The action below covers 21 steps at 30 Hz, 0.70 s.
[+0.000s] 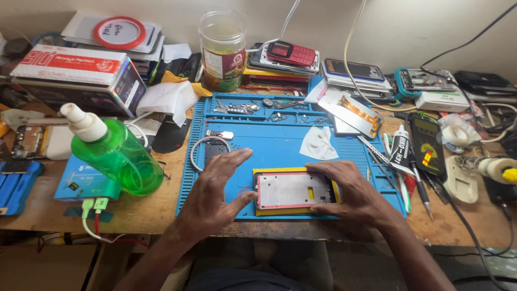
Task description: The person works on a disassembled mobile phone on a cluttered workbench. They peel a protective film from a flexible ribbon cable, then apply adhesive from a tube along the edges of the phone's internal frame.
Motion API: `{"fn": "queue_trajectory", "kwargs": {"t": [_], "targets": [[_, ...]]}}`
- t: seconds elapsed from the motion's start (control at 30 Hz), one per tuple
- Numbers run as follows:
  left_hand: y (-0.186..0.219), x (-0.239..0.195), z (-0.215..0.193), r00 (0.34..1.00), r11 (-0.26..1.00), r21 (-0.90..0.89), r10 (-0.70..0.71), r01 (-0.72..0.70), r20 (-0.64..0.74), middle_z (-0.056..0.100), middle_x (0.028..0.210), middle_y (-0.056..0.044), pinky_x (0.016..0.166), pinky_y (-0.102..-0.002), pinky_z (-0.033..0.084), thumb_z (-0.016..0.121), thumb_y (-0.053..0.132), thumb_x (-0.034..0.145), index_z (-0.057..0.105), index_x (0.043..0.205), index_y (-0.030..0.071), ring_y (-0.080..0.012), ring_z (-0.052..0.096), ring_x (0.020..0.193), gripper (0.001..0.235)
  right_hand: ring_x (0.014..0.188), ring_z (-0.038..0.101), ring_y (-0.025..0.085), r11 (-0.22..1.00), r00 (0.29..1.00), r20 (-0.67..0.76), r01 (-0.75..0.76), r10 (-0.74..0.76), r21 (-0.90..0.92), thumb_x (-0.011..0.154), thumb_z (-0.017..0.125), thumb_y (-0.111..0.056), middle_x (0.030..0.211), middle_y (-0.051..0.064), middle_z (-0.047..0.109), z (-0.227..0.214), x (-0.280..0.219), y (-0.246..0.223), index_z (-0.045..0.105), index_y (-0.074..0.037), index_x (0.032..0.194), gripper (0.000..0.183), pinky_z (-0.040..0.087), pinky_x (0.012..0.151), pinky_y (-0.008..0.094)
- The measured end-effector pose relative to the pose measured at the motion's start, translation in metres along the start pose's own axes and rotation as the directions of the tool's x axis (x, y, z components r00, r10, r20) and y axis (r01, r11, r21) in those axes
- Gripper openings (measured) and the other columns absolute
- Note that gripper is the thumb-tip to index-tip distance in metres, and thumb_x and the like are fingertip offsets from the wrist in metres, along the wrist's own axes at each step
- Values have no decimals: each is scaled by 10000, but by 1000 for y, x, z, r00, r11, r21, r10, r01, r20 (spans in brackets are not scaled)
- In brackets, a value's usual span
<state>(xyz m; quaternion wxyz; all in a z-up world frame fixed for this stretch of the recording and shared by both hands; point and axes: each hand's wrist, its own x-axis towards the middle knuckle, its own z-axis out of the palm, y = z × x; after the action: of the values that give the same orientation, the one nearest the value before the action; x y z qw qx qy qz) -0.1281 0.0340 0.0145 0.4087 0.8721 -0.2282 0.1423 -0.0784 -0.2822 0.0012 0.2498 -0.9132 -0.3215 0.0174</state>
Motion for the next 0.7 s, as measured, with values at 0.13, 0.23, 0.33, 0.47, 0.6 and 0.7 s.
{"fn": "queue_trajectory", "kwargs": {"t": [0.13,0.23,0.33,0.47,0.6,0.7], "targets": [[30,-32,-27,950,972,-215,24,-95,-311,721,1282,-117,1083,-379,538,813,158,903,673,1318,57,-290,692,1232,450,1291,580,342,1000,967,-255,28,-27,1,572,934,-320,1387,115,647,-11,-19,6,613,-129,1362,874,430,1082,445],[38,-56,-55,854,935,-256,84,-246,-513,707,1274,-117,1103,-369,531,795,151,942,660,1332,55,-277,674,1224,423,1212,713,285,992,868,-493,6,58,127,825,834,-184,1258,95,753,-16,-44,10,692,-174,1325,520,535,1127,375],[20,-51,-75,821,978,-168,5,-122,-571,693,1294,-121,1107,-374,525,798,166,936,637,1351,52,-277,663,1236,459,1199,714,280,955,751,-631,3,194,297,831,824,-173,1250,97,752,0,-63,6,692,-165,1318,505,537,1114,370],[-14,-22,-82,872,993,-116,-83,31,-482,673,1321,-127,1111,-380,516,803,186,927,606,1376,48,-278,648,1253,509,1182,715,273,866,673,-641,1,369,499,838,809,-157,1240,100,751,35,-75,0,692,-153,1310,486,541,1098,363],[-25,15,-68,918,993,-99,-96,63,-385,654,1348,-133,1115,-387,507,807,206,919,575,1401,44,-278,633,1270,559,1165,717,267,806,653,-605,-13,455,592,846,795,-141,1229,103,750,61,-78,-2,693,-140,1302,467,544,1082,356],[-23,35,-65,936,993,-77,-106,86,-334,639,1369,-138,1118,-392,500,810,221,912,552,1420,41,-279,622,1283,597,1152,718,262,773,664,-571,-16,483,635,851,784,-129,1221,105,749,80,-84,-8,693,-131,1296,453,547,1070,351]]}}
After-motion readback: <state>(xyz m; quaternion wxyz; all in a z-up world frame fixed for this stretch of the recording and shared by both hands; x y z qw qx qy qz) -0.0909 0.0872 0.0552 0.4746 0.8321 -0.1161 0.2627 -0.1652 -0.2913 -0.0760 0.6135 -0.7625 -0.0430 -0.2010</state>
